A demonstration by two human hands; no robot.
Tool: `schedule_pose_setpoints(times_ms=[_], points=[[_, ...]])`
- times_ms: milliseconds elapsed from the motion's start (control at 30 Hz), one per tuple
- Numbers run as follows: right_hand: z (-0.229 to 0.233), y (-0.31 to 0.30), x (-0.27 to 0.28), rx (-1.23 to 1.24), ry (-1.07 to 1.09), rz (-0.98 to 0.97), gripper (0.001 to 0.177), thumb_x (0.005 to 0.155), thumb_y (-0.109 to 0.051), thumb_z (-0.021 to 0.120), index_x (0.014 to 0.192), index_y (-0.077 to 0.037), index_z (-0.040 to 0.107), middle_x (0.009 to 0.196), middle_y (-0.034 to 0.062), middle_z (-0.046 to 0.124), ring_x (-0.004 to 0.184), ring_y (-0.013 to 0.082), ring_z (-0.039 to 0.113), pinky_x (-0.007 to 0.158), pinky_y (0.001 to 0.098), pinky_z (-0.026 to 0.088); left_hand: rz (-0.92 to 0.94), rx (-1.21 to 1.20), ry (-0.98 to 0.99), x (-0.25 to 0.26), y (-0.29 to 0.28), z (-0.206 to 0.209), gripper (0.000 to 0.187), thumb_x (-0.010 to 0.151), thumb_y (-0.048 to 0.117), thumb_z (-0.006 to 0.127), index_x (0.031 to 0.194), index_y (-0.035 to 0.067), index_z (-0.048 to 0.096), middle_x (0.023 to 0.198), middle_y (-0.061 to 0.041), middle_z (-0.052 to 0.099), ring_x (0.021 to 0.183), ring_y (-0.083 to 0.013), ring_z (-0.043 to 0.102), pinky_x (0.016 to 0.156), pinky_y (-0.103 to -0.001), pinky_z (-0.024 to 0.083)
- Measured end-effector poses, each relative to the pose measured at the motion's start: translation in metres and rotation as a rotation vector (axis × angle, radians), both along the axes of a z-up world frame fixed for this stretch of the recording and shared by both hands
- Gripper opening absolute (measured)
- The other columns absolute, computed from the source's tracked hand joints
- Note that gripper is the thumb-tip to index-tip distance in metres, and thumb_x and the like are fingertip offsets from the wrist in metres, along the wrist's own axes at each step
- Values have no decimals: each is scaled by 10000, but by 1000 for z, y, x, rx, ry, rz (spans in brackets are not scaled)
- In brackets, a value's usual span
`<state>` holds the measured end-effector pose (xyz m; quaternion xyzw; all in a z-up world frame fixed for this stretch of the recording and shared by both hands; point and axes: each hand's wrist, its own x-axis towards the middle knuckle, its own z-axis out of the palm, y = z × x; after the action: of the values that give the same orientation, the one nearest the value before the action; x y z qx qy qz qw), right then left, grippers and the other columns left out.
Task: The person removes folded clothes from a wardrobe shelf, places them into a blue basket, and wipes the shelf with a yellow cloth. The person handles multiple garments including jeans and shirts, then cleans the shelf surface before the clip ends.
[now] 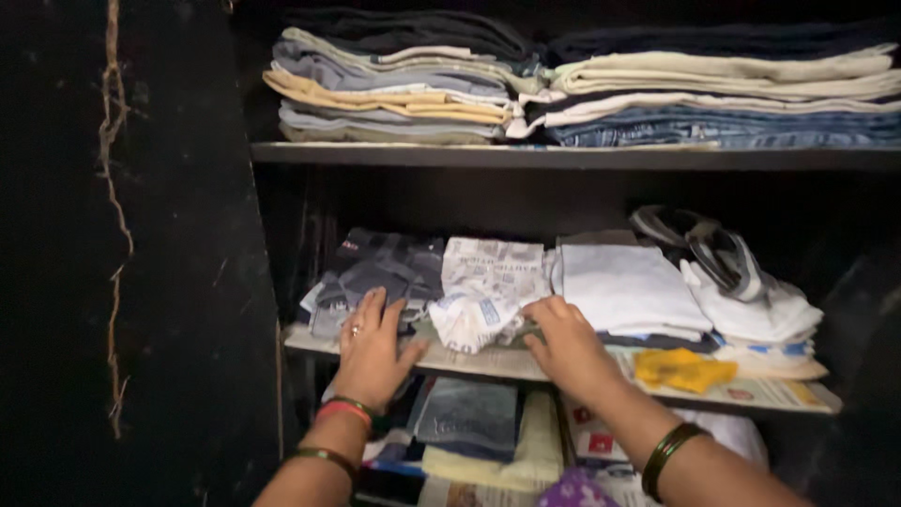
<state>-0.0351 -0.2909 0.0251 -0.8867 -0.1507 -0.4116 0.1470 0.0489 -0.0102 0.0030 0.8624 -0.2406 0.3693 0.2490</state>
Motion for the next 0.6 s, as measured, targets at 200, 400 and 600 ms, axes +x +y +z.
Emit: schedule_pose_setpoints(times_ms=[200,400,600], points=[[9,20,24,40,-24,-41,309,893,-177,647,1188,-88,620,1182,120,620,1154,331,570,991,448,441,46,-118,-71,11,-11,4,880,767,410,777,1483,50,413,1585,-162,342,1506,-328,195,1199,-551,94],[6,39,54,99,62,-99,405,971,-378,565,1260,-98,610,1254,101,618,1212,296,545,1036,446,394,95,-133,-165,17,-15,-23,717,851,352,693,1462,68,450,1575,-120,383,1510,-302,244,1216,-534,117],[-11,45,64,-36,134,-197,555,937,-471,575,1371,-126,598,1302,81,605,1271,280,501,1105,449,327,169,7,-159,6,-9,-9,695,887,478,644,1424,67,479,1508,-125,431,1450,-288,310,1191,-568,101]])
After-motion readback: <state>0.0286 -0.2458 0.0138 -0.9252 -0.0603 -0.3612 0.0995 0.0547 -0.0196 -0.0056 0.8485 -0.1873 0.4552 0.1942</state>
